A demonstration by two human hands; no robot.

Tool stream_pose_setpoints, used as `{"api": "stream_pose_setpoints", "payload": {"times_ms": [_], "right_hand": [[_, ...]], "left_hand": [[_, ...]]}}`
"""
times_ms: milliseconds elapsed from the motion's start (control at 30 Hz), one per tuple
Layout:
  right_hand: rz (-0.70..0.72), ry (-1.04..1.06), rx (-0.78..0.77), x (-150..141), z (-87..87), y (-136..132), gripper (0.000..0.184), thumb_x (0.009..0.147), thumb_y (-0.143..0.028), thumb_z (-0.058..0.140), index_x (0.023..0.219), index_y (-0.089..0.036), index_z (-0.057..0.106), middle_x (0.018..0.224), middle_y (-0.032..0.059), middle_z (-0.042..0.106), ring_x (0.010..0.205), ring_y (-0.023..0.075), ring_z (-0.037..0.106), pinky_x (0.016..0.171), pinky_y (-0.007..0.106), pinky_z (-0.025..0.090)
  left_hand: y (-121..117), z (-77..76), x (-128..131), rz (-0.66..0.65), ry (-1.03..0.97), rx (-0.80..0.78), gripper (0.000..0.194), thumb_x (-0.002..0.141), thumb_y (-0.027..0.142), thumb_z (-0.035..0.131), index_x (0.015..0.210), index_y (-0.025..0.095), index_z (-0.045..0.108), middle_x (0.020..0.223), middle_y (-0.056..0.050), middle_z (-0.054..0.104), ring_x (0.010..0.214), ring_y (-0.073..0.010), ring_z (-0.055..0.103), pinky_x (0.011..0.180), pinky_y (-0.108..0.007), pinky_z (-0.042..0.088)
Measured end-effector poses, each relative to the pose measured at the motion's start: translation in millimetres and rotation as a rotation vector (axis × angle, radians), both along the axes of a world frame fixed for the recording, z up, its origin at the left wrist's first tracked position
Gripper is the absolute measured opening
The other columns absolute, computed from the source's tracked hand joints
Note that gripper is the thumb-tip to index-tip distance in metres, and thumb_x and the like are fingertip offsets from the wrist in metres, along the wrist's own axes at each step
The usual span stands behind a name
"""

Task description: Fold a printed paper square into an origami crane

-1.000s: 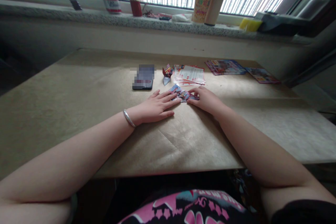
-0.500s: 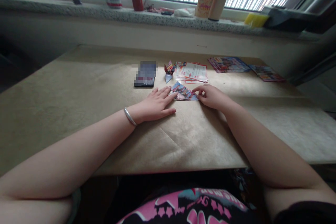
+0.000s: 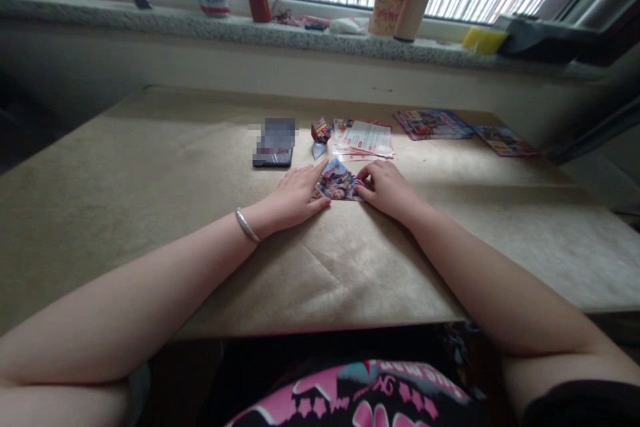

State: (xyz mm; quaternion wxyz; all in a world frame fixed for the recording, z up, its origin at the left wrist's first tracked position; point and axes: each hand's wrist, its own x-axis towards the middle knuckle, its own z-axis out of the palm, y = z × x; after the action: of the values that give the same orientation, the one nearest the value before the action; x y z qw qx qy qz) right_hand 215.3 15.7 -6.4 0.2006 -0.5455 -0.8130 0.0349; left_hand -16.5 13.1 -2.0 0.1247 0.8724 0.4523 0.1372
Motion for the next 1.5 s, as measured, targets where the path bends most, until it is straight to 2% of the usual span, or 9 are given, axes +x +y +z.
{"api": "stream_pose_setpoints", "payload": {"times_ms": [167, 333, 600, 800, 1000, 1167, 1333, 1400, 1500], "right_hand": [[-0.015, 0.310, -0.143, 8, -4.7, 6, 0.011, 0.080, -0.030, 0.060, 0.081, -0.020, 0.061, 0.076, 0.0019, 0.063, 0.073, 0.0166, 0.056, 0.071, 0.030, 0.046], [0.058, 0.472, -0.105, 5, 2.7, -1, 0.007, 0.080, -0.027, 0.059, 0.082, -0.020, 0.060, 0.086, 0.0024, 0.069, 0.081, 0.0167, 0.061, 0.076, 0.031, 0.048], [0.303, 0.384, 0.010, 8, 10.5, -4, 0.008, 0.080, -0.017, 0.057, 0.083, -0.023, 0.061, 0.111, 0.0037, 0.069, 0.106, 0.0187, 0.062, 0.089, 0.036, 0.048], [0.381, 0.324, 0.120, 10, 12.9, -5, 0.012, 0.083, -0.017, 0.056, 0.079, -0.025, 0.064, 0.119, 0.0043, 0.065, 0.116, 0.0176, 0.057, 0.103, 0.039, 0.043], [0.287, 0.291, 0.127, 10, 15.4, -7, 0.012, 0.087, -0.027, 0.057, 0.080, -0.026, 0.067, 0.115, 0.0038, 0.066, 0.110, 0.0190, 0.059, 0.099, 0.040, 0.045], [0.385, 0.285, 0.097, 13, 11.6, -2, 0.011, 0.087, -0.028, 0.059, 0.082, -0.026, 0.068, 0.107, 0.0037, 0.069, 0.106, 0.0196, 0.061, 0.099, 0.042, 0.044], [0.381, 0.305, 0.086, 14, 8.0, 1, 0.010, 0.084, -0.028, 0.063, 0.075, -0.024, 0.066, 0.101, 0.0041, 0.067, 0.100, 0.0197, 0.061, 0.095, 0.041, 0.047], [0.346, 0.324, 0.114, 14, 7.3, 1, 0.005, 0.082, -0.027, 0.064, 0.082, -0.023, 0.066, 0.100, 0.0060, 0.064, 0.099, 0.0202, 0.060, 0.089, 0.039, 0.050], [0.277, 0.322, 0.081, 15, 6.3, 0, 0.027, 0.079, -0.031, 0.067, 0.104, -0.021, 0.064, 0.112, 0.0096, 0.060, 0.098, 0.0214, 0.060, 0.083, 0.039, 0.053]], "left_hand": [[4, -4.2, -4, -0.018, -0.142, 0.014, 0.079, 0.084, 0.035, 0.057, 0.152, 0.015, 0.020, 0.148, -0.017, 0.040, 0.136, -0.0303, 0.041, 0.113, -0.046, 0.033], [6, -4.2, -7, -0.043, -0.282, 0.034, 0.078, 0.083, 0.023, 0.054, 0.152, 0.014, 0.019, 0.150, -0.015, 0.037, 0.138, -0.0266, 0.038, 0.117, -0.041, 0.032], [7, -3.0, -10, -0.080, -0.324, 0.095, 0.073, 0.083, 0.018, 0.052, 0.150, 0.016, 0.025, 0.145, -0.012, 0.043, 0.133, -0.0255, 0.044, 0.116, -0.040, 0.035], [8, -3.6, -10, -0.170, -0.245, 0.123, 0.086, 0.075, 0.009, 0.050, 0.153, 0.018, 0.016, 0.147, -0.013, 0.036, 0.136, -0.0270, 0.038, 0.117, -0.043, 0.033], [7, -2.9, -9, -0.172, -0.270, 0.190, 0.075, 0.081, 0.013, 0.049, 0.151, 0.016, 0.020, 0.145, -0.016, 0.034, 0.137, -0.0280, 0.036, 0.117, -0.044, 0.032], [8, -5.2, -12, -0.176, -0.233, 0.151, 0.080, 0.082, 0.016, 0.053, 0.153, 0.019, 0.016, 0.149, -0.014, 0.029, 0.140, -0.0275, 0.031, 0.119, -0.042, 0.028], [8, -4.4, -13, -0.212, -0.221, 0.104, 0.090, 0.083, 0.028, 0.059, 0.154, 0.021, 0.005, 0.152, -0.015, 0.025, 0.142, -0.0294, 0.028, 0.119, -0.044, 0.028], [8, -4.3, -13, -0.208, -0.217, 0.101, 0.095, 0.083, 0.031, 0.060, 0.154, 0.020, -0.001, 0.154, -0.016, 0.023, 0.143, -0.0313, 0.026, 0.119, -0.047, 0.026], [10, -6.4, -13, -0.196, -0.205, 0.096, 0.099, 0.082, 0.036, 0.061, 0.154, 0.015, -0.003, 0.156, -0.019, 0.021, 0.143, -0.0337, 0.024, 0.119, -0.050, 0.024]]}}
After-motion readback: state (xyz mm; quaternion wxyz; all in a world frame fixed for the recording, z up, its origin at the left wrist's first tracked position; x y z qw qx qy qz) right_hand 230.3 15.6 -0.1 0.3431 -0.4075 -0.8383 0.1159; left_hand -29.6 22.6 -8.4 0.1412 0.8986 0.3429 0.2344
